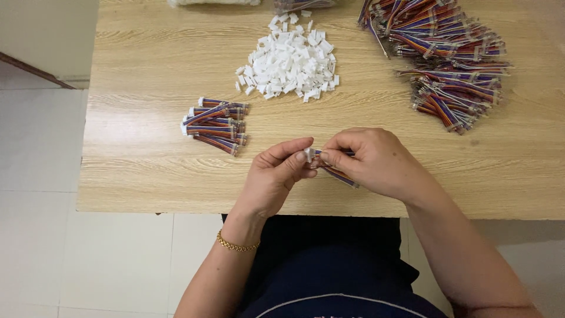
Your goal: Assembling multi-colored wire bundles into white plastic connector housings
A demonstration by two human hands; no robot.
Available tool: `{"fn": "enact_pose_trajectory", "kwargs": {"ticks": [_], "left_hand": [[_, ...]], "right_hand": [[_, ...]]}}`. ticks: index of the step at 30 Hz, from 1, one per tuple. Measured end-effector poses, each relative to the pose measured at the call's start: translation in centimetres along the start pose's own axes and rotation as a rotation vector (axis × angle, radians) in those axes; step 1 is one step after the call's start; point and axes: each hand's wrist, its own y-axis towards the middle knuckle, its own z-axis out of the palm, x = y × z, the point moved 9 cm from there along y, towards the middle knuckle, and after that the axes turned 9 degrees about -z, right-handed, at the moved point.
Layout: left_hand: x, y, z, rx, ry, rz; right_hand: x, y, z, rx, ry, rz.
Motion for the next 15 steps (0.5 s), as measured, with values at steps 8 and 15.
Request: {"fn": "enact_pose_trajectory", "kwargs": {"ticks": [8, 15], "left_hand": [[0.13, 0.05, -0.17, -0.005, 0.022, 0.013], [-0.18, -0.01, -0.06, -0.032, 0.045, 0.038]], "right_hand": [[0.06, 0.08, -0.16, -0.009, -0.06, 0.0], [0.23, -0.07, -0.35, -0.014, -0.072, 0.035]]}}
